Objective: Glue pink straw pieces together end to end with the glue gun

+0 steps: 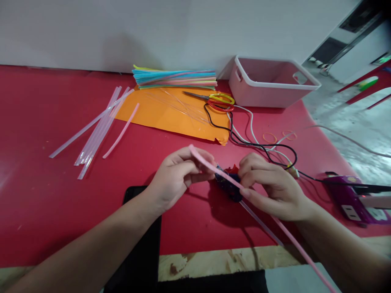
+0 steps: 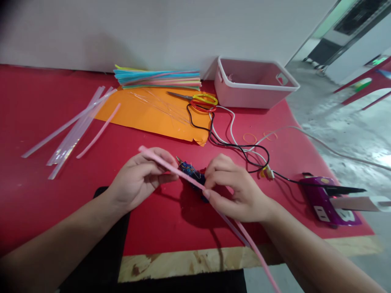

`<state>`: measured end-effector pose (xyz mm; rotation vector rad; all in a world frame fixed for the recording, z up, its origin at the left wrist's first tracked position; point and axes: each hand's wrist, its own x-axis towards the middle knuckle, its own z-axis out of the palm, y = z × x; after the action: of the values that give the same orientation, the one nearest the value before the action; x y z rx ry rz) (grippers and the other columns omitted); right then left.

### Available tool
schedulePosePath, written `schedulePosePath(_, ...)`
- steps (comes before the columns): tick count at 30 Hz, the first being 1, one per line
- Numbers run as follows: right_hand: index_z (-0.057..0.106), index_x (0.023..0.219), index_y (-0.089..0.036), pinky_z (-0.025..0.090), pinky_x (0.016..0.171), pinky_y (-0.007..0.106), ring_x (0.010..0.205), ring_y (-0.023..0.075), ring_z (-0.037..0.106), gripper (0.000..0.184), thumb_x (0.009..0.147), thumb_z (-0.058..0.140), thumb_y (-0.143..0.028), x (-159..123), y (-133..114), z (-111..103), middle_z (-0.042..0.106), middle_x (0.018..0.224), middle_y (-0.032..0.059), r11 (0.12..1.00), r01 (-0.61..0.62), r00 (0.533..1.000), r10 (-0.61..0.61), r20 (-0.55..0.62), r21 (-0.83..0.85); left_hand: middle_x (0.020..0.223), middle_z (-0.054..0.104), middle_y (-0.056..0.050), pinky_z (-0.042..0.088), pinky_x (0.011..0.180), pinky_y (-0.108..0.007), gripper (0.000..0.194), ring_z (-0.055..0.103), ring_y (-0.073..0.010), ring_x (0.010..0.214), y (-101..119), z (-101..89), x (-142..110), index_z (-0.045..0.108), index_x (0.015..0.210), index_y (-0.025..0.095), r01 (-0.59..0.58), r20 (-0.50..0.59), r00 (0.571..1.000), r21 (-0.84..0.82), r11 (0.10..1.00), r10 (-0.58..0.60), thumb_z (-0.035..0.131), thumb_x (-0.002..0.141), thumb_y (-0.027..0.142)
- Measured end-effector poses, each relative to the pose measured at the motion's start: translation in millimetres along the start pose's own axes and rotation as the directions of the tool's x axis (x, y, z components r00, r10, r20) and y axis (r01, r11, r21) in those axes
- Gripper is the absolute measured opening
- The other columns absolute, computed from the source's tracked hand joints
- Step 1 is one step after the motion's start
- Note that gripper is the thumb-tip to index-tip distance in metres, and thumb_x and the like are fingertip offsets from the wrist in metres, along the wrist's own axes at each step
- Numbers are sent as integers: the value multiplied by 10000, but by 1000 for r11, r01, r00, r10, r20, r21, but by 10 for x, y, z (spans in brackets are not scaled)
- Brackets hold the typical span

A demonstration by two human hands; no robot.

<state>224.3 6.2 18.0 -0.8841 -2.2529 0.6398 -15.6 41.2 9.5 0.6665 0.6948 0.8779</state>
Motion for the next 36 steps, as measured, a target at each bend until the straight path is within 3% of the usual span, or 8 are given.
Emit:
schedulePosePath(2, 628, 783, -196, 478, 733, 302, 768, 124, 544, 115, 872, 625, -123, -9, 8, -2, 590, 774, 10, 991, -8, 995, -5, 98, 132, 636, 712, -41, 579, 594, -221, 74, 686, -133, 586, 31, -8, -16, 708, 627, 128, 169, 160, 972, 45, 985, -174, 644, 645, 161)
schedulePosePath(5, 604, 754, -193, 479, 741, 293, 764, 115, 531, 135, 846, 618, -95, -19, 7, 11, 575, 775, 7, 973, -11, 981, -34, 193, 229, 623, 703, -42, 531, 530, -195, 137, 652, -111, 531, 44, -1, -55, 692, 662, 128, 399, 335, 819, 251, 882, -466, 680, 716, 252)
schedulePosePath(6, 599, 745, -192, 476, 746, 294, 763, 114, 527, 144, 837, 613, -83, -23, 5, 14, 572, 776, 7, 972, -9, 978, -39, 203, 234, 645, 705, -25, 527, 545, -185, 143, 643, -93, 536, 38, 3, -69, 690, 707, 133, 422, 355, 769, 342, 840, -531, 723, 757, 263)
schedulePosePath(9, 598, 741, -191, 468, 756, 302, 761, 116, 521, 146, 822, 607, -70, -37, 1, 4, 571, 778, 9, 974, -3, 979, -43, 200, 228, 640, 670, 42, 528, 567, -178, 195, 638, -77, 550, 4, -4, -99, 670, 833, 166, 385, 374, 744, 437, 813, -553, 837, 770, 245)
schedulePosePath(18, 593, 689, -191, 442, 740, 339, 721, 133, 503, 211, 898, 604, -216, -63, 51, -108, 561, 713, 14, 930, -102, 979, 31, 202, 353, 979, 797, -31, 542, 796, -166, 220, 711, -89, 864, 29, -27, -94, 815, 1019, 192, 268, 391, 774, 510, 817, -498, 834, 800, 208)
schedulePosePath(23, 594, 636, -180, 430, 667, 312, 671, 121, 499, 355, 953, 622, -337, -38, 37, -132, 547, 654, 4, 831, -180, 981, 114, 155, 527, 744, 735, 5, 434, 442, -154, 246, 545, -46, 473, 34, -11, -103, 810, 1025, 191, 317, 286, 785, 578, 752, -550, 827, 801, 293)
schedulePosePath(29, 717, 940, -217, 513, 557, 293, 580, 147, 627, 153, 978, 597, -304, -59, 19, -107, 660, 627, -1, 551, -190, 934, 358, -24, 813, 809, 752, -8, 551, 740, -207, 360, 704, -91, 730, -55, -21, -38, 761, 944, 150, 215, 213, 937, 276, 937, -278, 938, 631, 166)
schedulePosePath(36, 758, 1025, -230, 642, 617, 267, 660, 152, 748, 189, 841, 791, -255, -76, -3, 2, 784, 783, 24, 715, -302, 893, 444, -75, 631, 774, 718, -1, 548, 739, -248, 422, 713, -113, 718, -77, -1, -17, 712, 964, 133, 268, 161, 939, 217, 939, -305, 949, 618, 176)
